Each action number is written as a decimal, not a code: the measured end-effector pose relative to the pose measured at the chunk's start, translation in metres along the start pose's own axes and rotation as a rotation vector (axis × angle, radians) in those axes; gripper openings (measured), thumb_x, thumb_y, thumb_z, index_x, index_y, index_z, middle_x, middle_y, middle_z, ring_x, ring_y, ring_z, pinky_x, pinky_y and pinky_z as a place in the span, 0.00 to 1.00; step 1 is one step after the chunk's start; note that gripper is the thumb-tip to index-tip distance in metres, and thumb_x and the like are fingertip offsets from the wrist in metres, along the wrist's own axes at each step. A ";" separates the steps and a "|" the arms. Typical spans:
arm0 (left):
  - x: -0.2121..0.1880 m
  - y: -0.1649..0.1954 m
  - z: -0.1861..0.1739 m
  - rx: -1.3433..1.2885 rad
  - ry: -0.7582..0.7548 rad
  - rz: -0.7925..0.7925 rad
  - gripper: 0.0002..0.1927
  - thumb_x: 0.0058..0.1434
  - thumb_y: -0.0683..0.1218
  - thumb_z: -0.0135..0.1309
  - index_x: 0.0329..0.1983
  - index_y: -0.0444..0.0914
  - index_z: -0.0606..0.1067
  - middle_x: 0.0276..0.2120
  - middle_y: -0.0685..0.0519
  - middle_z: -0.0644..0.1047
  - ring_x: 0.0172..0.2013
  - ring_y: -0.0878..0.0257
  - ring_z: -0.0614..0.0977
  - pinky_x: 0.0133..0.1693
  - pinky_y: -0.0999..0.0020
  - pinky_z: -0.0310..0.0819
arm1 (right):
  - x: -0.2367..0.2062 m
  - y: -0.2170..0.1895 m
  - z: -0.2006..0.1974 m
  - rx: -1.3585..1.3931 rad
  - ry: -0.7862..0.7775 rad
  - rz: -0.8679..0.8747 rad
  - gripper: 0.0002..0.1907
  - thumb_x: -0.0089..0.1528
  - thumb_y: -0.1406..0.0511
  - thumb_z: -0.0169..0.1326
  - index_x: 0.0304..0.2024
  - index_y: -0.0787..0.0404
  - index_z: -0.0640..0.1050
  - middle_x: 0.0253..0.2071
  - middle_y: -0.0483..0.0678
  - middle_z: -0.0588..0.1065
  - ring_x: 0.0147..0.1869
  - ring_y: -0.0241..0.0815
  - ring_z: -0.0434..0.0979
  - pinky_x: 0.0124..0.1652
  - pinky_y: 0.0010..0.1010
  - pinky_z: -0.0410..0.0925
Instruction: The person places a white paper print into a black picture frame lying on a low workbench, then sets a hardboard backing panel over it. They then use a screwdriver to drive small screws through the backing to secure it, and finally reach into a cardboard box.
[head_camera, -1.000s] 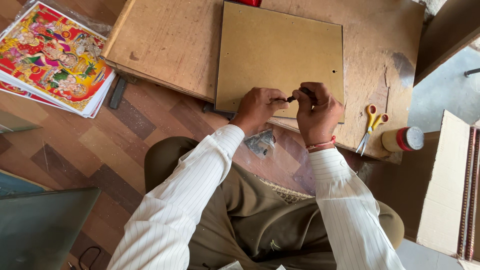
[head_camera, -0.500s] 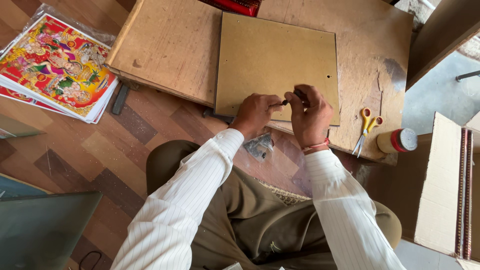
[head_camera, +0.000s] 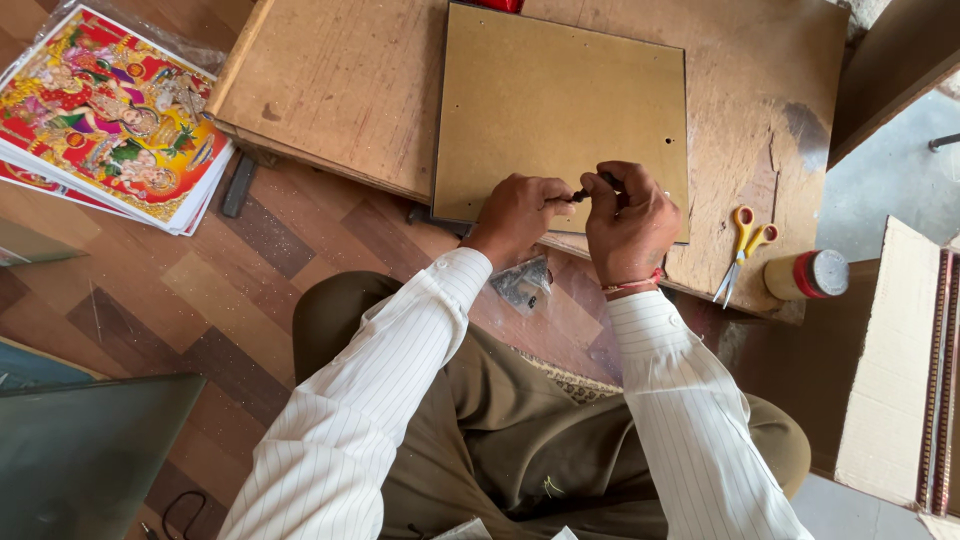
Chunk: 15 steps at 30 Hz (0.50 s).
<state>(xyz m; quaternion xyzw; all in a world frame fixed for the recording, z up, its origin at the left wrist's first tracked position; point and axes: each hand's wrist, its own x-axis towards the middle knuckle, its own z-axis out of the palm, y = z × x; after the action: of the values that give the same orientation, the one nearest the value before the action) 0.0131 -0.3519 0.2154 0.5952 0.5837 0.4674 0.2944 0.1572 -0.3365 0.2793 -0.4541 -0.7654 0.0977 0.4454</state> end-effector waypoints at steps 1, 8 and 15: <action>0.000 0.000 0.001 0.026 -0.016 -0.014 0.09 0.60 0.48 0.61 0.39 0.39 0.83 0.33 0.46 0.83 0.35 0.48 0.85 0.38 0.56 0.77 | -0.002 0.000 0.001 0.008 0.004 0.032 0.07 0.62 0.67 0.67 0.37 0.62 0.81 0.30 0.50 0.80 0.31 0.40 0.84 0.32 0.29 0.72; -0.004 -0.005 0.012 0.040 0.079 0.180 0.05 0.59 0.45 0.60 0.37 0.42 0.84 0.34 0.47 0.83 0.34 0.48 0.85 0.38 0.56 0.78 | -0.010 0.009 0.003 -0.058 -0.042 0.125 0.11 0.61 0.65 0.70 0.32 0.64 0.80 0.27 0.52 0.80 0.28 0.42 0.81 0.32 0.30 0.71; 0.000 -0.008 0.010 0.004 0.056 0.071 0.06 0.60 0.46 0.61 0.37 0.39 0.81 0.32 0.47 0.83 0.34 0.49 0.85 0.37 0.55 0.78 | -0.006 0.018 -0.001 0.288 -0.122 0.065 0.10 0.69 0.68 0.56 0.52 0.64 0.80 0.44 0.51 0.82 0.40 0.39 0.85 0.41 0.27 0.76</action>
<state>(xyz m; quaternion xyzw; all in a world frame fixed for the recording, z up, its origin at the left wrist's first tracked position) 0.0193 -0.3492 0.2045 0.6028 0.5712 0.4926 0.2600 0.1698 -0.3313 0.2667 -0.4032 -0.7541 0.2480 0.4553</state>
